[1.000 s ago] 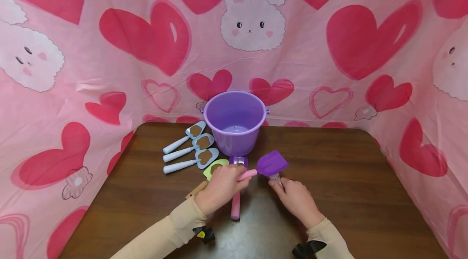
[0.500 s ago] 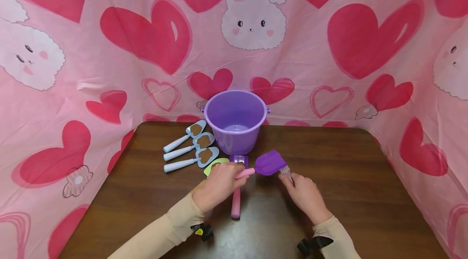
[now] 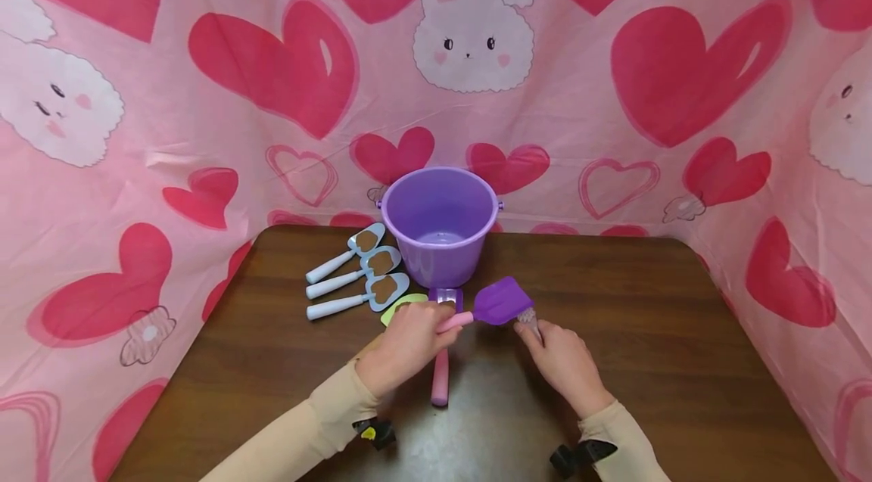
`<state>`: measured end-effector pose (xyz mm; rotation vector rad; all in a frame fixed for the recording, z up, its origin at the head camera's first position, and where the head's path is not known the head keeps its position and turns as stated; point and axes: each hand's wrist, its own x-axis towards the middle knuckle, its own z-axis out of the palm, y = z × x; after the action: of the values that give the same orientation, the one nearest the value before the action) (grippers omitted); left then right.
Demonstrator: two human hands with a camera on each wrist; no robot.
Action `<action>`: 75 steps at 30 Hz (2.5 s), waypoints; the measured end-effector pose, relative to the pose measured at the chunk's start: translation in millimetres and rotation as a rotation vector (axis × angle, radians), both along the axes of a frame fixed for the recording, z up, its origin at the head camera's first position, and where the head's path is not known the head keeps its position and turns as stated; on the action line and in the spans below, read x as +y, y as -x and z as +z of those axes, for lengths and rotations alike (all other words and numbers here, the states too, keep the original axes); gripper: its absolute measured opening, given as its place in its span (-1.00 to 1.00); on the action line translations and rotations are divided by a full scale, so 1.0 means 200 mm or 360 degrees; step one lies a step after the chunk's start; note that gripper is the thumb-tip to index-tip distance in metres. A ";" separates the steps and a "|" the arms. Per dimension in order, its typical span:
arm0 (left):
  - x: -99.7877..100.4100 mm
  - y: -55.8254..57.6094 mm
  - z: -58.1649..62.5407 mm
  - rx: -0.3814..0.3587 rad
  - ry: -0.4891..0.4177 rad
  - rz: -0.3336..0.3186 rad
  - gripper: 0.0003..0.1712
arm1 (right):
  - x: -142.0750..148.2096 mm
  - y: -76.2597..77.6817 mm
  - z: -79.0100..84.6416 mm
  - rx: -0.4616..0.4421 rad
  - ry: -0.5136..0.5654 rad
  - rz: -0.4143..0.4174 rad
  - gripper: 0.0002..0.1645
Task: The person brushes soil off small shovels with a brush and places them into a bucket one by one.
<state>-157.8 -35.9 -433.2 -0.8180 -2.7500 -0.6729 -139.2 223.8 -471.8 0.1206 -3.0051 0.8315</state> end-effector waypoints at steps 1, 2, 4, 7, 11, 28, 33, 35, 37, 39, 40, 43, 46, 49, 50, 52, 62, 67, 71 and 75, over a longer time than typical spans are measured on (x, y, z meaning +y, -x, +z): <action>-0.01 0.00 0.00 0.0010 0.0003 0.0008 -0.69 | 0.01 0.00 0.00 -0.0006 -0.0005 0.0000 -0.48; -0.01 -0.01 0.01 0.0021 0.0013 0.0014 -0.69 | 0.02 0.00 0.00 -0.0011 -0.0013 0.0006 -0.49; -0.02 -0.02 0.02 0.0032 0.0030 0.0011 -0.69 | 0.03 0.00 0.00 -0.0023 -0.0020 0.0024 -0.51; -0.04 -0.03 0.04 0.0049 0.0055 -0.0016 -0.70 | 0.04 -0.02 0.00 -0.0037 0.0030 0.0067 -0.56; -0.07 -0.03 0.11 0.0059 0.0019 -0.0079 -0.71 | 0.06 -0.04 -0.03 0.0032 0.0146 0.0180 -0.62; -0.24 0.13 0.45 0.0164 -0.0269 0.0068 -0.84 | 0.05 -0.09 -0.02 -0.0144 -0.0092 0.0190 -0.55; -0.24 0.21 0.45 0.0193 -0.0346 0.0193 -0.85 | 0.04 -0.10 -0.04 -0.0141 -0.0039 0.0175 -0.53; -0.24 0.23 0.43 0.0173 -0.0357 0.0223 -0.85 | 0.04 -0.10 -0.05 -0.0161 -0.0021 0.0166 -0.52; -0.24 0.25 0.41 0.0141 -0.0357 0.0243 -0.80 | 0.03 -0.11 -0.05 -0.0187 -0.0014 0.0155 -0.52; -0.24 0.26 0.39 0.0098 -0.0367 0.0252 -0.76 | 0.03 -0.11 -0.05 -0.0207 -0.0015 0.0141 -0.52; -0.24 0.27 0.39 0.0086 -0.0370 0.0249 -0.76 | 0.03 -0.12 -0.05 -0.0217 -0.0019 0.0136 -0.51; -0.24 0.28 0.37 0.0092 -0.0397 0.0235 -0.82 | 0.02 -0.12 -0.05 -0.0232 -0.0016 0.0131 -0.50; -0.23 0.30 0.36 0.0127 -0.0455 0.0215 -0.88 | 0.02 -0.12 -0.04 -0.0241 -0.0016 0.0132 -0.50; -0.22 0.33 0.35 0.0164 -0.0510 0.0223 -0.86 | 0.01 -0.12 -0.05 -0.0255 -0.0010 0.0141 -0.50; -0.21 0.33 0.34 0.0168 -0.0523 0.0234 -0.85 | 0.01 -0.12 -0.05 -0.0259 -0.0012 0.0144 -0.51; -0.20 0.35 0.34 0.0178 -0.0539 0.0258 -0.80 | 0.00 -0.12 -0.05 -0.0258 -0.0019 0.0152 -0.52; -0.18 0.39 0.29 0.0163 -0.0560 0.0342 -0.75 | 0.00 -0.12 -0.07 -0.0233 -0.0051 0.0169 -0.59; -0.18 0.41 0.28 0.0162 -0.0530 0.0340 -0.86 | 0.01 -0.12 -0.07 -0.0237 -0.0064 0.0167 -0.58; -0.18 0.40 0.28 0.0193 -0.0542 0.0347 -0.88 | 0.02 -0.12 -0.07 -0.0254 -0.0062 0.0162 -0.58; -0.17 0.37 0.30 0.0293 -0.0611 0.0325 -0.91 | 0.03 -0.12 -0.07 -0.0266 -0.0056 0.0159 -0.57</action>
<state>-232.4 -70.6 -373.6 -0.4806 -2.3868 -0.9847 -115.7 228.9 -486.4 0.2139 -3.1942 0.8372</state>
